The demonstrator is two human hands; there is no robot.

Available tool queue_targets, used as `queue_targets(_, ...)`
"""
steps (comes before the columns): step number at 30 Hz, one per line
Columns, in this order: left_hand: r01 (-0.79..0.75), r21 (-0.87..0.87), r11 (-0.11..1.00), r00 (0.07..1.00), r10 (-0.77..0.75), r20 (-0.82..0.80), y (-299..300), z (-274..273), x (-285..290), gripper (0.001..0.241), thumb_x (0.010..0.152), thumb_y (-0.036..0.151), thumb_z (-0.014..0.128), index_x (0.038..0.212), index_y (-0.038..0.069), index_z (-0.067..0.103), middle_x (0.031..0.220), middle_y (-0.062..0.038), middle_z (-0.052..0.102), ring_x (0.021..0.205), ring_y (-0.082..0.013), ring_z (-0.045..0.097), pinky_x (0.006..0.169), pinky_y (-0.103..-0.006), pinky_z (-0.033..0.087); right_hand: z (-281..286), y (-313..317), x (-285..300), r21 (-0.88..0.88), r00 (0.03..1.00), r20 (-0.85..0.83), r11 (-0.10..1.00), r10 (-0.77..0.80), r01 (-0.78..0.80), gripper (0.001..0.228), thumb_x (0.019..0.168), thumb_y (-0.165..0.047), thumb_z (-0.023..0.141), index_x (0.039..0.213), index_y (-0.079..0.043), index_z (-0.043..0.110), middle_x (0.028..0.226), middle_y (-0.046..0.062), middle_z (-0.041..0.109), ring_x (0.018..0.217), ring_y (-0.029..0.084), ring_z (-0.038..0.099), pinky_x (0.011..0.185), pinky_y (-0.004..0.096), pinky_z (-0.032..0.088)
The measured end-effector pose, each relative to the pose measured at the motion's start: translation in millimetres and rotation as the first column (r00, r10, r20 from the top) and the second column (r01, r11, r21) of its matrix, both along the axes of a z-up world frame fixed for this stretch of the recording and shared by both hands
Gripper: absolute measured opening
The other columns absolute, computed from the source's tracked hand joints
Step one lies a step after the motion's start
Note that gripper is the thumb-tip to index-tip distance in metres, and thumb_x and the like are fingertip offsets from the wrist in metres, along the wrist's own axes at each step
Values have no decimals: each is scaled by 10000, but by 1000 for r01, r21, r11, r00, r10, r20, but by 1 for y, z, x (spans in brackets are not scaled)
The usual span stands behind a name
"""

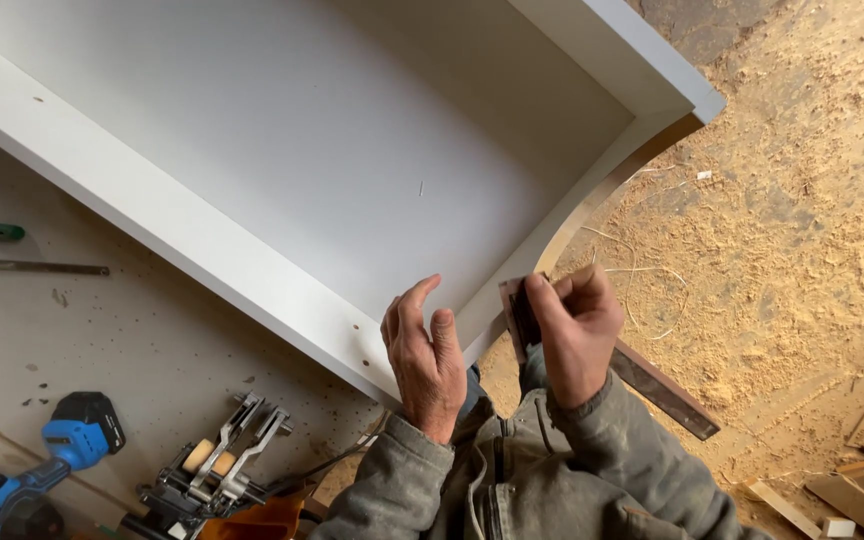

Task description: The person carries a white wooden drawer box to the workbench and drives screws into its side with a cordless drill. They then sand the edges by hand, press a thin wood veneer strip along the top edge, and pick up a heat gun at the end.

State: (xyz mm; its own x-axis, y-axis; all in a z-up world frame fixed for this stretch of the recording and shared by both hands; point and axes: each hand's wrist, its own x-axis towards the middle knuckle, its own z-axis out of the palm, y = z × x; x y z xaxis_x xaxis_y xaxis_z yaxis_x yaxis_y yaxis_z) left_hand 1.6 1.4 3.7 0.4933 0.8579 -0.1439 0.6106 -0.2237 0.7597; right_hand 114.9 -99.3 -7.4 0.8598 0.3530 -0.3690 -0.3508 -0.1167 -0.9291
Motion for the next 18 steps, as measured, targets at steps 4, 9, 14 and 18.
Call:
queue_targets(4,-5,18,1000,999,4,32,0,-4,-1,645,1121,561,289,1322,35,603,1177,-122,670,1176,-312,581,1095,-485,419,-2,-1,0,-135,985,150,989,83,-63,301,985,-45,749,832,-70,492,739,-25,533,659,34,456,568,213,385)
queue_targets(9,-3,0,1000,1000,3,30,3,3,5,653,1128,555,292,1333,12,591,1248,-152,651,1220,-340,549,1075,-485,419,-3,5,4,32,999,-36,999,-22,23,290,979,-48,742,847,-80,485,749,-40,527,657,24,473,572,211,417)
queue_targets(14,4,-4,1000,1000,-4,17,1,-1,1,666,1115,571,283,1330,21,592,1237,-141,660,1220,-325,567,1091,-489,421,-1,-1,0,-22,999,6,999,37,-37,267,964,-51,728,844,-85,491,766,-35,567,671,25,510,582,206,439)
queue_targets(18,-6,-3,1000,1000,6,15,-1,-7,-3,688,1114,584,252,1332,30,598,1236,-129,663,1251,-326,559,1119,-495,417,1,4,4,-32,1000,-14,999,24,-24,269,985,-52,735,839,-81,511,753,-31,552,673,26,481,584,206,411)
